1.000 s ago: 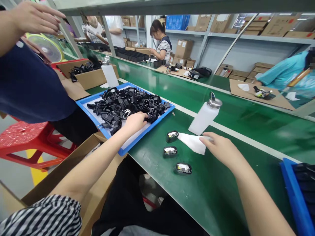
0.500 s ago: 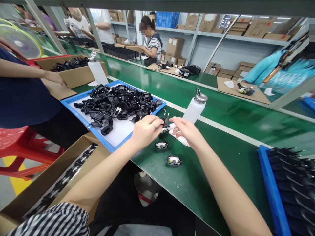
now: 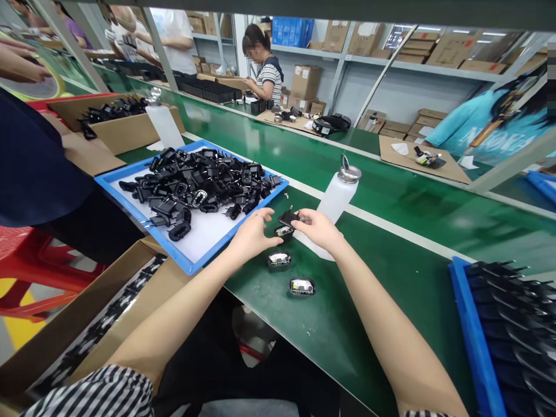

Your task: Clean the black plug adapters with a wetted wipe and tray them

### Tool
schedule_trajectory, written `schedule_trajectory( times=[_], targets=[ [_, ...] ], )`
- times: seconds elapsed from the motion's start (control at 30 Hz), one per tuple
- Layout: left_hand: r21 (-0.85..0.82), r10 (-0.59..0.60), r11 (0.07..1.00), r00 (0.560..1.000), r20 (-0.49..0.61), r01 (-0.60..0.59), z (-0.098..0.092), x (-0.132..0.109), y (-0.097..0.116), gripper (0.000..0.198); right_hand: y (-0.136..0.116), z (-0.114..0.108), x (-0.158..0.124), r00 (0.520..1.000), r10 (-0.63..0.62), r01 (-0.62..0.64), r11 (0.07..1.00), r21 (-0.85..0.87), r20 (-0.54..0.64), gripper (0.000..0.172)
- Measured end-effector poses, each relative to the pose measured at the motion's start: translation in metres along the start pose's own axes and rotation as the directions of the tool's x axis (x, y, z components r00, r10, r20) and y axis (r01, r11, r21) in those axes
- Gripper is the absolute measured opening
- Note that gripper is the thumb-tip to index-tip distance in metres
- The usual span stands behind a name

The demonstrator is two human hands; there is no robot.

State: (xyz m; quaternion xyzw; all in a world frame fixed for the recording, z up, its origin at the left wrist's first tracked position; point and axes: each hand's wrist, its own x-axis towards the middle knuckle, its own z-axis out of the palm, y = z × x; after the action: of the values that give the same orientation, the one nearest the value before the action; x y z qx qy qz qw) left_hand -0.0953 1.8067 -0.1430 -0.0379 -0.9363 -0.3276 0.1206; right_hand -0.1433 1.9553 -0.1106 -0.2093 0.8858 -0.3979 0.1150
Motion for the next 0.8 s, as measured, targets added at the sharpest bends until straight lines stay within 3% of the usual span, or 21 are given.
schedule_trajectory(
  times=[0.1, 0.23, 0.63, 0.8],
  targets=[
    [-0.131, -0.095, 0.985, 0.982, 0.161, 0.116, 0.004, 0.005, -0.007, 0.045, 0.01, 0.001, 0.006, 0.982, -0.189, 0.189, 0.971, -0.145, 0.013, 0.02],
    [-0.219, -0.101, 0.965, 0.977, 0.186, 0.141, 0.007, 0.005, -0.01, 0.026, 0.017, 0.005, 0.008, 0.945, -0.312, 0.328, 0.909, -0.256, 0.101, 0.024],
    [-0.279, -0.082, 0.953, 0.985, 0.152, 0.122, 0.005, 0.002, -0.009, 0.031, 0.024, 0.01, 0.012, 0.937, -0.314, 0.349, 0.88, -0.323, 0.155, 0.027],
    [-0.158, -0.104, 0.978, 0.971, 0.216, 0.139, -0.001, 0.008, -0.006, 0.032, 0.015, 0.005, 0.014, 0.956, -0.217, 0.28, 0.874, -0.397, 0.196, 0.025]
  ],
)
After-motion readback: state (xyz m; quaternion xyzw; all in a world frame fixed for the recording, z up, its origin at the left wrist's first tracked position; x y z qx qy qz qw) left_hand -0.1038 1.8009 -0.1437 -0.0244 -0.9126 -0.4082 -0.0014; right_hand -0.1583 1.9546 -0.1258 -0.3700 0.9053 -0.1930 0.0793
